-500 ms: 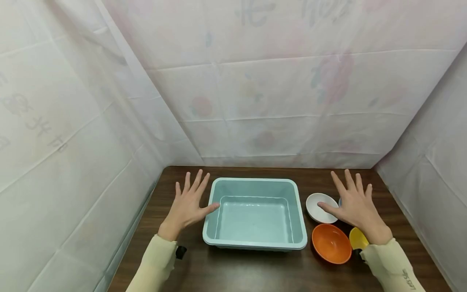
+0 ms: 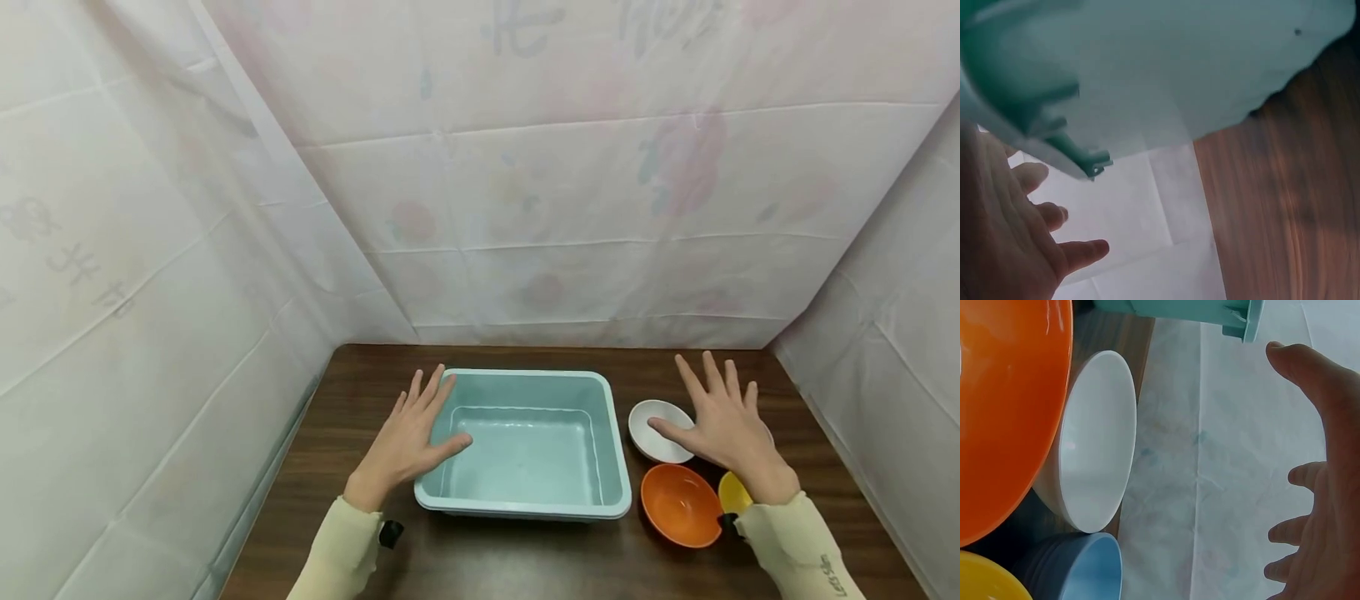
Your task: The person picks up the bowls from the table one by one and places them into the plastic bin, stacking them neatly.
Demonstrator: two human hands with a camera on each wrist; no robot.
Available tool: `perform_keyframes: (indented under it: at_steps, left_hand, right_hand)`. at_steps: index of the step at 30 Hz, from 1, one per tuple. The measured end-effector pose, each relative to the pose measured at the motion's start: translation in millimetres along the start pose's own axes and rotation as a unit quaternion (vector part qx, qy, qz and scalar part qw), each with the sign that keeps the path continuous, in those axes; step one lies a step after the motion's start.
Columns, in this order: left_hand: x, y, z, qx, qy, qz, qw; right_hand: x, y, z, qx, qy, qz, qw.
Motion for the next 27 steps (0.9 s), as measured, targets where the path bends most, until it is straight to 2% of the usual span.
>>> perform_keyframes:
  at_steps: [5,13,17,22,27]
  left_hand:
    - [3.7,3.8,4.4,0.024,-0.017,0.006,0.9995]
    - [7.9,8.2,8.9,0.069,-0.041,0.032,0.9963]
    - [10.4,12.4,10.6,0.090,-0.059,0.028,0.9938]
    - [11.4,18.8,14.4,0.132,-0.090,0.007,0.9871]
    - [9.5,20.9,19.0,0.137,-0.083,0.014,0.9869]
  right_hand:
    - [0.7,2,-2,-0.013,0.000,-0.001,0.9999]
    - [-3.5,3,-3,-0.017,0.007,-0.005,0.9998]
    - [-4.4,6,-2,-0.020,0.011,-0.004,0.9997]
    - [-4.4,11,-2,-0.025,0.016,-0.012,0.9995]
    - [-3.5,17,-1,-0.030,0.031,-0.028,0.9987]
Point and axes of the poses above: each hand's wrist, its own x-axis away from the middle knuckle, its own y-axis out of the palm, z = x × y, the point moved 7 cm from there along -x, towards the middle knuckle, and after that the axes turned 2 degrees about z, right-handed, at the moved point
